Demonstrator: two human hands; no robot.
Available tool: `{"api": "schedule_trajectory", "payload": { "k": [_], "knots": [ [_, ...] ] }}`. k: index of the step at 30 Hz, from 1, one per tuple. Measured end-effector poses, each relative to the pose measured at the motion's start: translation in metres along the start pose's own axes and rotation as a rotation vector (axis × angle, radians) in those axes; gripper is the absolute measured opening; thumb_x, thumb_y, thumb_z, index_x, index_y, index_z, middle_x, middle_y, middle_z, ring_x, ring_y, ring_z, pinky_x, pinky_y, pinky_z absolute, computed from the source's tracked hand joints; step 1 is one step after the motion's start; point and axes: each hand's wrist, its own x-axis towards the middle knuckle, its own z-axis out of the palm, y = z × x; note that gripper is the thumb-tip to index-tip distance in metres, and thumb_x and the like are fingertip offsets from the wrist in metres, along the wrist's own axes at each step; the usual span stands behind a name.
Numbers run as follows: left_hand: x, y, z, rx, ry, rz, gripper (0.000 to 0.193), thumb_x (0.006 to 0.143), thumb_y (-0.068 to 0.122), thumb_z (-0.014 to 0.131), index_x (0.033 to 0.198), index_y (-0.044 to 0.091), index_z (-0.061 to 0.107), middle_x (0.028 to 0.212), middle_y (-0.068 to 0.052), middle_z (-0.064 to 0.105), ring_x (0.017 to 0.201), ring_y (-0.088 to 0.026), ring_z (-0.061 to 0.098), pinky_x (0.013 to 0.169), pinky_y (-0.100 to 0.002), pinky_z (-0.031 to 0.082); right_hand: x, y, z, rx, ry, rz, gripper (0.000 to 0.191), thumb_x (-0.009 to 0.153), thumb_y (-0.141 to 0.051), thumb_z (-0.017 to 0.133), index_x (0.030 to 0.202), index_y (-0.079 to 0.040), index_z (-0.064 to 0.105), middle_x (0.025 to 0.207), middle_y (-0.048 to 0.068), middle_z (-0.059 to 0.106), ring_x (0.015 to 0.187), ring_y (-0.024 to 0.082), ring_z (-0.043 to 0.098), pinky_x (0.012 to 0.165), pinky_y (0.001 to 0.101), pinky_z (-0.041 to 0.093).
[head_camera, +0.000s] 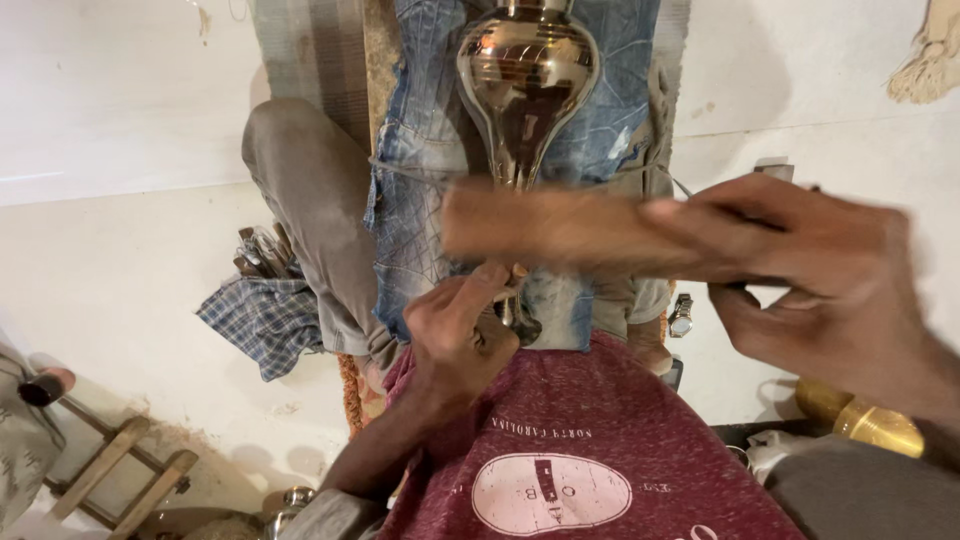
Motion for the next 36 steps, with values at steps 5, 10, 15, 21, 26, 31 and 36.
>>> {"api": "schedule_trajectory", "payload": {
  "k": [5,10,15,21,26,31,36],
  "knots": [
    [0.024,0.017,-0.020,0.049,-0.223,-0.038,0.056,0.065,0.000,0.070,0.122,0.001,0.065,0.081,-0.014,0.070,0.066,-0.027,0.069,0.060,-0.041,0.057,-0.045,0.013,0.030,0.050,0.099,0.103,0.077,0.074,0.012,0.067,0.141,-0.024,0.058,0.108,0.014,0.074,0.075,0.010,0.069,0.052,0.0152,0.056],
    [0.042,0.019,-0.021,0.123,-0.425,-0.055,0.061,0.064,-0.003,0.067,0.124,0.005,0.066,0.062,-0.008,0.064,0.053,-0.023,0.064,0.051,-0.038,0.053,-0.082,0.016,0.073,0.474,0.311,0.237,0.080,0.072,0.008,0.068,0.144,-0.024,0.059,0.107,0.009,0.073,0.077,0.011,0.067,0.056,0.0215,0.057],
    [0.055,0.016,-0.021,0.176,-0.603,0.052,0.060,0.070,-0.006,0.062,0.127,0.011,0.067,0.062,-0.007,0.065,0.048,-0.021,0.059,0.039,-0.040,0.047,-0.113,0.014,0.116,0.637,0.508,0.342,0.078,0.073,0.009,0.071,0.145,-0.021,0.060,0.104,0.008,0.075,0.071,0.008,0.067,0.053,0.0172,0.058],
    [0.072,0.009,-0.034,0.023,-0.725,0.128,0.048,0.077,0.000,0.066,0.122,0.016,0.072,0.070,-0.009,0.070,0.050,-0.020,0.062,0.045,-0.038,0.048,-0.120,-0.023,0.142,0.441,0.480,0.423,0.079,0.071,0.014,0.066,0.145,-0.015,0.059,0.117,0.017,0.071,0.086,0.012,0.070,0.063,0.0202,0.058],
    [0.059,0.002,-0.033,-0.080,-0.411,0.081,0.042,0.080,-0.004,0.066,0.121,0.007,0.069,0.095,-0.010,0.079,0.079,-0.019,0.078,0.061,-0.032,0.062,-0.102,-0.040,0.150,0.541,0.641,0.649,0.076,0.081,0.016,0.065,0.154,-0.004,0.054,0.108,0.013,0.071,0.083,0.011,0.067,0.077,0.0221,0.056],
    [0.051,-0.007,-0.027,-0.082,-0.394,0.022,0.048,0.078,-0.013,0.060,0.120,0.006,0.072,0.098,-0.012,0.080,0.084,-0.021,0.081,0.055,-0.031,0.060,-0.083,-0.026,0.152,0.618,0.599,0.539,0.075,0.078,0.016,0.063,0.150,0.000,0.053,0.116,0.014,0.071,0.087,0.013,0.071,0.072,0.0215,0.059],
    [0.063,-0.012,-0.041,-0.147,-0.464,0.103,0.059,0.068,-0.005,0.068,0.126,0.009,0.070,0.097,-0.011,0.079,0.084,-0.023,0.079,0.070,-0.036,0.062,-0.065,0.002,0.145,0.624,0.532,0.277,0.079,0.071,0.018,0.068,0.146,-0.005,0.058,0.117,0.020,0.070,0.095,0.019,0.070,0.076,0.0256,0.062]
  ]
}}
